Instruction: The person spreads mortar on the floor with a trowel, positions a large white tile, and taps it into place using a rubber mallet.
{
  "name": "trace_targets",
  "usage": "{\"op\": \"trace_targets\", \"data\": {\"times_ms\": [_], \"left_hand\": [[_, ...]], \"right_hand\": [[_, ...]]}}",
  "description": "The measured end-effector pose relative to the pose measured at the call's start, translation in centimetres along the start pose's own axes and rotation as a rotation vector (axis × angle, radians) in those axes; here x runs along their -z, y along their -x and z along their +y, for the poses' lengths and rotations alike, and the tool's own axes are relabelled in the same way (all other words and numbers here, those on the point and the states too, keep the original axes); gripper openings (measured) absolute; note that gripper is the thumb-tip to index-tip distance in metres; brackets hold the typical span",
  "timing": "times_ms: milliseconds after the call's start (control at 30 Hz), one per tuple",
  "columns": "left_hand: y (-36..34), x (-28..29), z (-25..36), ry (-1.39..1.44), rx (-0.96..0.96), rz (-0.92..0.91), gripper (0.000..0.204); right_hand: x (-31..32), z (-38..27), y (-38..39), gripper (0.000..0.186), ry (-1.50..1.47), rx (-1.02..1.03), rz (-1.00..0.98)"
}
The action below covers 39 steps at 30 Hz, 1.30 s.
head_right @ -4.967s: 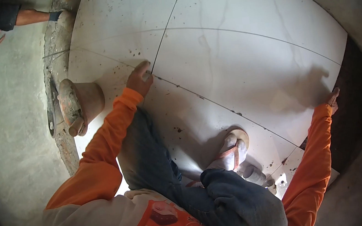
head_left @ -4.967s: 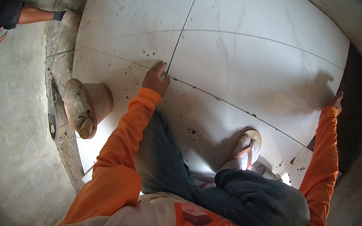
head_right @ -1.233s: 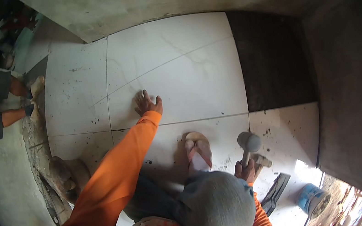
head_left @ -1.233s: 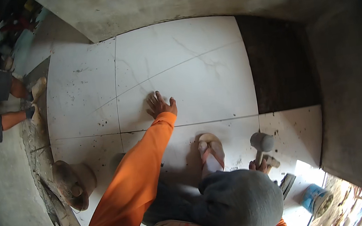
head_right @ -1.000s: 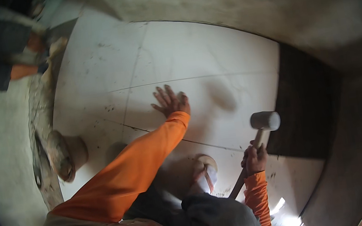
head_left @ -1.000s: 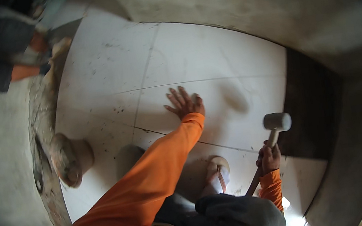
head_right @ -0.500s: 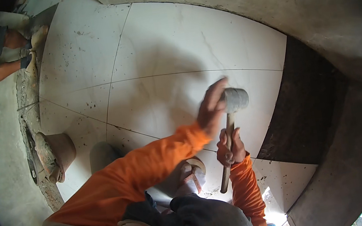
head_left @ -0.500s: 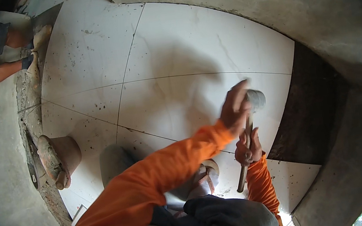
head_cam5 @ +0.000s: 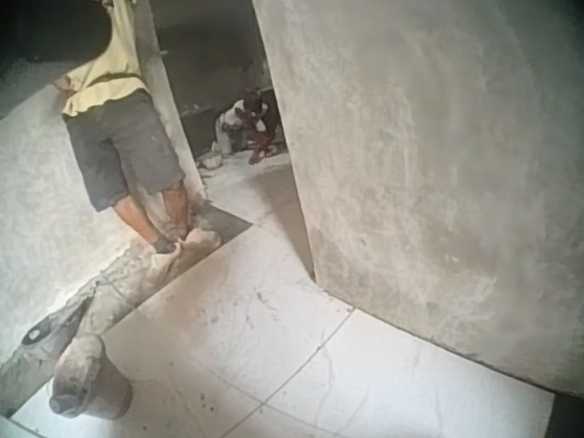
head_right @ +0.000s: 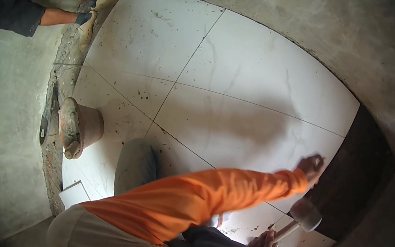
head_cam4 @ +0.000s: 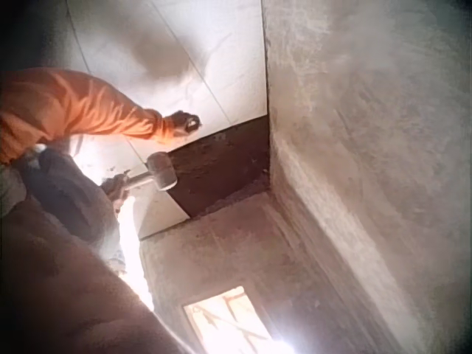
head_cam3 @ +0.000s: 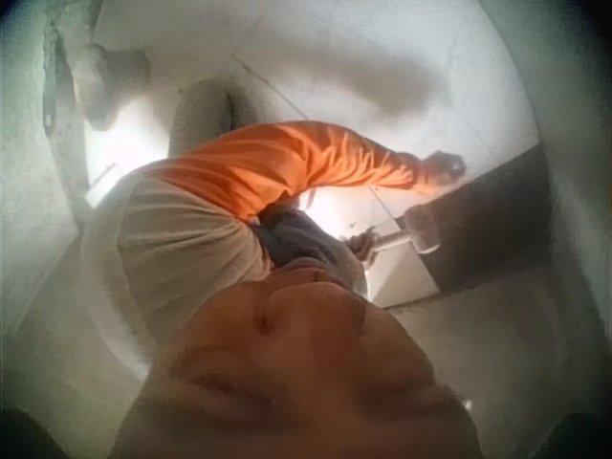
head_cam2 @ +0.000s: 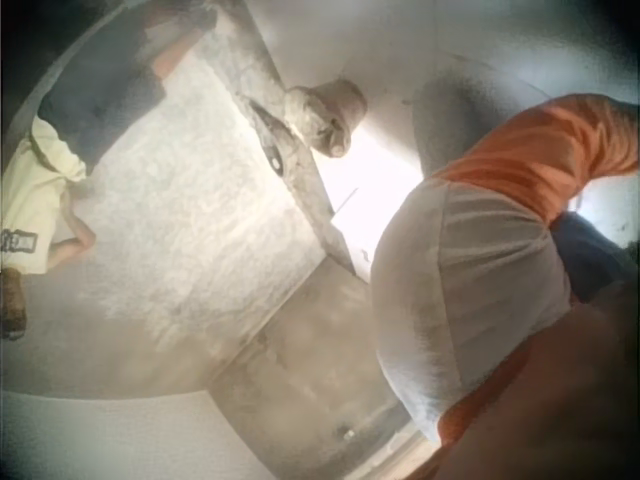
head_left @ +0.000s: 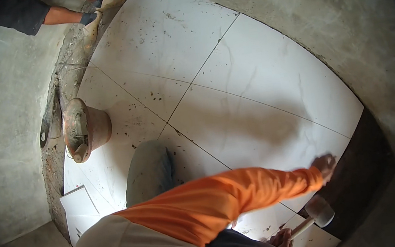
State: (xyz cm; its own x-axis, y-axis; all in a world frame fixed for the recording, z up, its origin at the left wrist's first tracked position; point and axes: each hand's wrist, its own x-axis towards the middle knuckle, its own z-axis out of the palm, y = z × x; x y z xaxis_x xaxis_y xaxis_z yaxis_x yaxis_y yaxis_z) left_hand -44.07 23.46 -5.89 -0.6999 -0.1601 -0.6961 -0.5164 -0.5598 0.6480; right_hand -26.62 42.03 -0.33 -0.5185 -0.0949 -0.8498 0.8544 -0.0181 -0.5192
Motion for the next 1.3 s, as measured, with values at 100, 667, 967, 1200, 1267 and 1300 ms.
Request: {"op": "trace_targets", "data": {"times_ms": [100, 667, 967, 1200, 1267, 1300], "left_hand": [[-3.9, 9.5, -0.1, -0.774, -0.75, 0.452, 0.053], [-7.0, 30.0, 11.4, -1.401, -0.547, 0.74, 0.07], [-7.1, 30.8, 11.7, -1.303, -0.57, 0.711, 0.069], [-7.2, 31.2, 11.5, -1.33, -0.54, 0.723, 0.066], [-7.6, 31.2, 12.0, -1.333, -0.552, 0.737, 0.067], [-8.1, 30.4, 12.5, -1.319, -0.577, 0.732, 0.067]], "right_hand": [[-2.8, -2.7, -2.9, 0.021, 0.36, 0.224, 0.044], [-14.6, -3.3, -13.6, 0.036, 1.148, 0.627, 0.048], [-15.8, -3.5, -14.6, 0.034, 1.322, 0.367, 0.015], [-13.4, -2.4, -15.4, 0.032, 1.341, 0.471, -0.017], [-11.8, -2.1, -16.5, 0.031, 1.308, 0.499, -0.005], [-9.5, -0.8, -18.0, 0.029, 1.199, 0.513, 0.056]]}}
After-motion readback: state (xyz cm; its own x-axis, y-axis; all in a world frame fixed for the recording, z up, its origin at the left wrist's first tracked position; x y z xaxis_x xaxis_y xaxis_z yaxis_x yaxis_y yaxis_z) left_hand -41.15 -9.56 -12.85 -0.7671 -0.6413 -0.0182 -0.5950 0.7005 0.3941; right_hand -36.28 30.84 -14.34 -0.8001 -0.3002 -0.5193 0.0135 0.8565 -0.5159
